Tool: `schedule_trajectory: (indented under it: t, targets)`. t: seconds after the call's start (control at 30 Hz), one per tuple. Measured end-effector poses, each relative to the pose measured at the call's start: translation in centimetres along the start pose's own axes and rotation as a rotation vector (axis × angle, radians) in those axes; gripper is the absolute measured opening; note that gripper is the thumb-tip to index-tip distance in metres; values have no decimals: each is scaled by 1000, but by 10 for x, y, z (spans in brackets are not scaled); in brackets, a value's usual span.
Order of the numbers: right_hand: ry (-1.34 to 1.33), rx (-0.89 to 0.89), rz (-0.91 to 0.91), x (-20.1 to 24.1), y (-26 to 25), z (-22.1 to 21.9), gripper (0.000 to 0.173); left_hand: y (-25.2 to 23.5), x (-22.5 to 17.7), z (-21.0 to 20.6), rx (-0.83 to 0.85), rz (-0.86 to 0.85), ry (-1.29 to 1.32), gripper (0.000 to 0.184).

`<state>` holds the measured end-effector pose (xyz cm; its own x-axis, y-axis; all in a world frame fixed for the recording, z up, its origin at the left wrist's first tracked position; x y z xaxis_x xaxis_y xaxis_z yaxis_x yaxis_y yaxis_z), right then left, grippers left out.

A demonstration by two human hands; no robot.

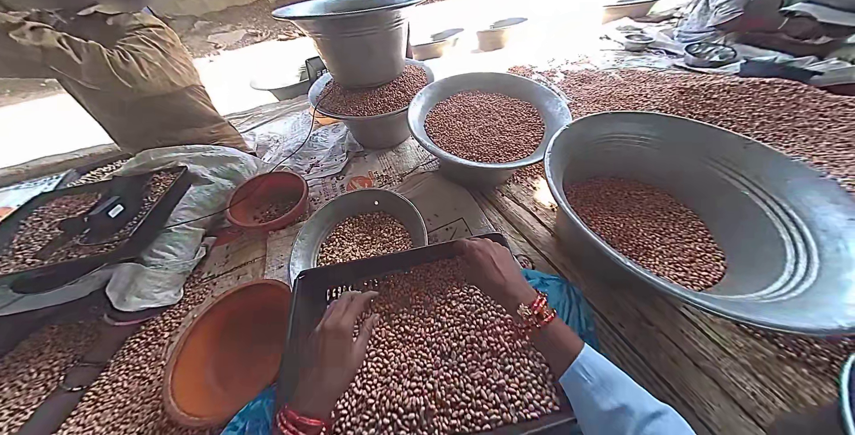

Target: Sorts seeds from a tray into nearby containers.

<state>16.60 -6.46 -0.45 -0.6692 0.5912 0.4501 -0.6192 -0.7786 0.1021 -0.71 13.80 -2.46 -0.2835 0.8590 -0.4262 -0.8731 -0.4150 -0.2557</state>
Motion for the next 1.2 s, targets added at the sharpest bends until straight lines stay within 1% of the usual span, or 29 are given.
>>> schedule_trajectory:
  t: [0.03, 0.07, 0.1, 0.13, 0.2, 0.23, 0.27, 0.33, 0.4, 0.47, 0.5, 0.57, 0.6, 0.63, 0.67, 0.7, 0.73, 0.8, 0.87, 0.97, 1.0, 1.07, 1.2]
  targets:
    - [34, 82, -82, -12, 5, -1, 32, 8, -14, -19, 108, -69, 17, 28]
    - [53, 125, -144, -22, 9, -3, 31, 17, -28, -36, 226, -128, 38, 29]
    - [63, 142, -189, -30, 13, -4, 30, 26, -43, -51, 325, -186, 59, 30]
    - [74, 149, -216, -35, 16, -6, 29, 35, -57, -64, 385, -249, 80, 31]
    - [97, 154, -245, -42, 17, -16, 29, 47, -75, -85, 461, -358, 100, 30]
    - [105, 163, -255, -42, 16, -23, 33, 50, -79, -92, 501, -390, 90, 31]
    - [121, 173, -256, -39, 12, -33, 37, 50, -78, -98, 538, -400, 69, 32]
    - [136, 190, -231, -21, 5, -57, 47, 43, -62, -103, 557, -360, 17, 34]
    - [116, 204, -142, 9, 4, -84, 55, 33, -39, -96, 529, -287, -52, 32]
    - [50, 257, -3, 46, 12, -113, 64, 23, -11, -82, 498, -188, -136, 35]
    - [9, 283, 82, 65, 18, -128, 64, 19, 3, -74, 465, -143, -164, 37]
    - [-61, 298, 287, 99, 34, -154, 56, 12, 30, -59, 406, -65, -222, 37]
    - [-110, 296, 383, 112, 40, -162, 51, 9, 40, -52, 426, 1, -277, 35]
    - [-158, 303, 455, 121, 44, -164, 45, 6, 49, -45, 481, 90, -342, 34]
    - [-208, 290, 504, 125, 44, -160, 37, 3, 54, -39, 532, 176, -398, 33]
    - [-256, 256, 525, 123, 42, -152, 33, 1, 55, -33, 546, 236, -417, 33]
    - [-285, 203, 519, 115, 36, -142, 30, -2, 53, -27, 520, 259, -409, 32]
    - [-216, 94, 448, 86, 23, -113, 23, -8, 42, -23, 419, 225, -317, 31]
    - [-86, 38, 305, 48, 12, -86, 23, -15, 21, -26, 335, 155, -175, 32]
    - [-20, 46, 128, 5, 5, -59, 27, -23, -14, -46, 346, 102, -42, 33]
    - [-22, 63, 95, -2, 4, -55, 28, -26, -24, -54, 359, 100, -23, 32]
    - [-19, 76, 50, -11, 1, -52, 27, -32, -37, -68, 332, 93, -25, 27]
    - [-9, 36, 37, -17, -5, -49, 27, -36, -43, -88, 316, 74, -52, 21]
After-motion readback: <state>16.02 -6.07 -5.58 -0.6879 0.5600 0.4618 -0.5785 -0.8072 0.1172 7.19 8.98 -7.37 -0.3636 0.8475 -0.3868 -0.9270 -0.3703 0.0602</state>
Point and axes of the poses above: each hand's wrist, its own y-axis away from the middle knuckle, its own z-axis out of the back of the hand, x = y × z, the point moved 6 cm from there along -y, towards the middle knuckle, and after that the axes turned 15 degrees about z, right-handed, at the moved point
